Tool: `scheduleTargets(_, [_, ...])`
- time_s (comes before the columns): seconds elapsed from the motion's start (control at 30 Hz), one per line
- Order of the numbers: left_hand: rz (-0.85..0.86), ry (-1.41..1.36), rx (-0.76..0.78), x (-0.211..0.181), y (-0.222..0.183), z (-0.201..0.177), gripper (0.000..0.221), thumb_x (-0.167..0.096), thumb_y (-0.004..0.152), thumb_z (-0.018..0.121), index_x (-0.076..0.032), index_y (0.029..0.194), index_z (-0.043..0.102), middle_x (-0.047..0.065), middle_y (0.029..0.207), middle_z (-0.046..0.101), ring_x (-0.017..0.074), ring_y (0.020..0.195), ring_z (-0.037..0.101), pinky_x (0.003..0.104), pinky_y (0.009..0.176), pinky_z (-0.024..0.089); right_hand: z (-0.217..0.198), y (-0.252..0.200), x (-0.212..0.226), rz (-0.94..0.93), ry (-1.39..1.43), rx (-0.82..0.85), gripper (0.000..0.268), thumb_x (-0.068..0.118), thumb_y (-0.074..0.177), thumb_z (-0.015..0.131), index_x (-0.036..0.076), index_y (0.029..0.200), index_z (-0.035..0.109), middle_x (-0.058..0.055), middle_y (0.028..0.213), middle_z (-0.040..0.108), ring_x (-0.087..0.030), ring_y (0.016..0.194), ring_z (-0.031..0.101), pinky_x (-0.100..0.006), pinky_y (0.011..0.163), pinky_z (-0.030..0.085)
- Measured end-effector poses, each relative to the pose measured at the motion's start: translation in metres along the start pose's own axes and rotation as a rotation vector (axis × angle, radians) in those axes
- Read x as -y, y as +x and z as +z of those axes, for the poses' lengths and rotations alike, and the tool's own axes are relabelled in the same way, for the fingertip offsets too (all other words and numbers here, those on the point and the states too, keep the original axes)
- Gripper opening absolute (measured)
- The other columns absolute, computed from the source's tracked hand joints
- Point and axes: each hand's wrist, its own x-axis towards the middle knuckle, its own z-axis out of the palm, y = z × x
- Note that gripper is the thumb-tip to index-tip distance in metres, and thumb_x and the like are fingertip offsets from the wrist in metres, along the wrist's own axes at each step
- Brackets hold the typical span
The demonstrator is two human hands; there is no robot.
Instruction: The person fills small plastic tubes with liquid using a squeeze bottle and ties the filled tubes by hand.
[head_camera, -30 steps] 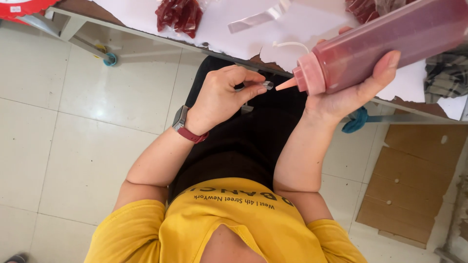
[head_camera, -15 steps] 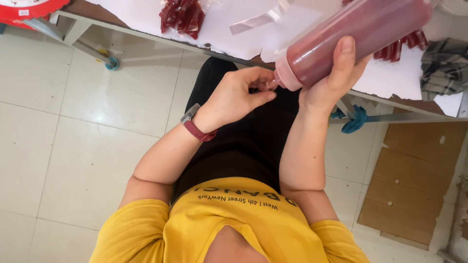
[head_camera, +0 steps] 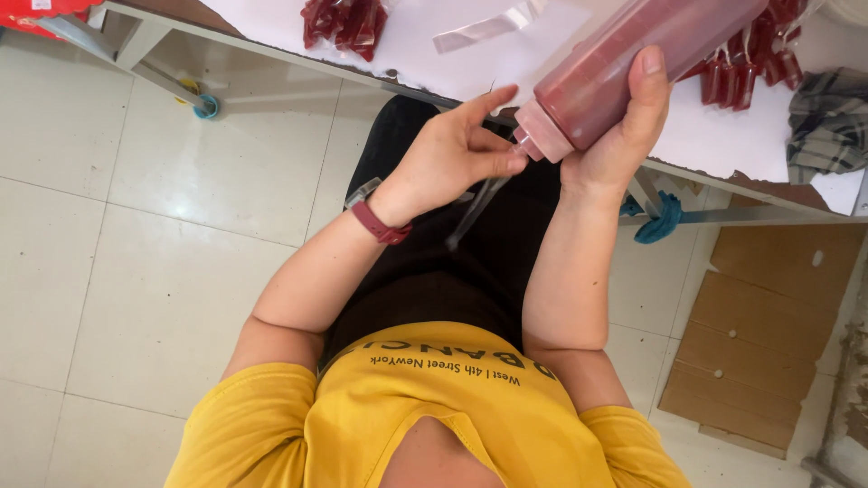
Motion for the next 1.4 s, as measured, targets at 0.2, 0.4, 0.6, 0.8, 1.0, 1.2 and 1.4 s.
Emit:
scheduleTargets(0.2, [-0.082,-0.051,-0.044,0.004,0.003,0.009,0.077,-0.012,0.086,0.083,0.004,0.152,0.046,0.01,0.084,0.075,0.0109,0.075,0.07,0.025,0.071,0.057,-0.002,-0.002,0.0,0.022,-0.013,-0.003,0.069,0.052,0.093,0.073,-0.005,0.129,0.055,-0.017,0.115,0.066,-0.026,0.107,0.068,-0.04,0.092,0.059])
scheduleTargets(0.4, [-0.079,0.004,-0.049,0.003,0.0,0.005,0.08,-0.014,0.087,0.083,0.003,0.153,0.041,0.004,0.085,0.078,0.0076,0.078,0.072,0.022,0.075,0.059,-0.004,-0.003,-0.003,0.059,0.012,-0.037,0.068,0.051,0.093,0.072,-0.004,0.129,0.057,-0.016,0.116,0.066,-0.025,0.11,0.069,-0.038,0.095,0.06])
scheduleTargets(0.6, [-0.114,-0.07,-0.019,0.007,-0.003,0.008,0.074,-0.014,0.089,0.081,0.004,0.152,0.046,0.007,0.083,0.075,0.0095,0.077,0.071,0.024,0.074,0.059,-0.003,-0.007,-0.003,0.066,-0.03,-0.031,0.067,0.053,0.093,0.07,-0.004,0.126,0.058,-0.017,0.113,0.066,-0.026,0.103,0.07,-0.039,0.087,0.061])
scheduleTargets(0.8, [-0.141,0.047,-0.048,0.007,-0.008,0.004,0.079,-0.017,0.086,0.084,0.002,0.151,0.043,0.002,0.081,0.077,0.007,0.077,0.073,0.021,0.074,0.057,-0.004,-0.008,-0.006,0.085,-0.013,-0.032,0.068,0.053,0.093,0.07,-0.005,0.128,0.056,-0.017,0.114,0.065,-0.027,0.105,0.069,-0.039,0.088,0.061])
scheduleTargets(1.0, [-0.089,-0.043,-0.041,0.017,-0.005,0.006,0.077,-0.015,0.086,0.085,0.005,0.151,0.048,0.004,0.081,0.073,0.0084,0.077,0.068,0.023,0.073,0.054,-0.001,-0.008,-0.013,0.071,-0.046,-0.055,0.073,0.051,0.092,0.072,-0.005,0.136,0.052,-0.016,0.125,0.062,-0.025,0.116,0.066,-0.038,0.097,0.059])
scheduleTargets(1.2, [-0.025,-0.07,-0.018,0.022,-0.007,-0.001,0.083,-0.016,0.087,0.083,0.004,0.153,0.038,0.004,0.09,0.078,0.0059,0.084,0.072,0.02,0.081,0.058,-0.004,-0.007,-0.011,0.1,-0.023,-0.052,0.073,0.052,0.092,0.071,-0.006,0.132,0.054,-0.018,0.12,0.064,-0.027,0.11,0.068,-0.039,0.091,0.06])
scheduleTargets(1.4, [-0.201,-0.135,-0.08,0.018,-0.006,0.006,0.071,-0.014,0.087,0.081,0.006,0.147,0.049,0.007,0.077,0.073,0.0103,0.07,0.067,0.023,0.067,0.053,-0.003,-0.009,-0.011,0.095,-0.034,-0.063,0.07,0.052,0.092,0.07,-0.003,0.131,0.053,-0.016,0.117,0.063,-0.026,0.106,0.068,-0.039,0.088,0.061])
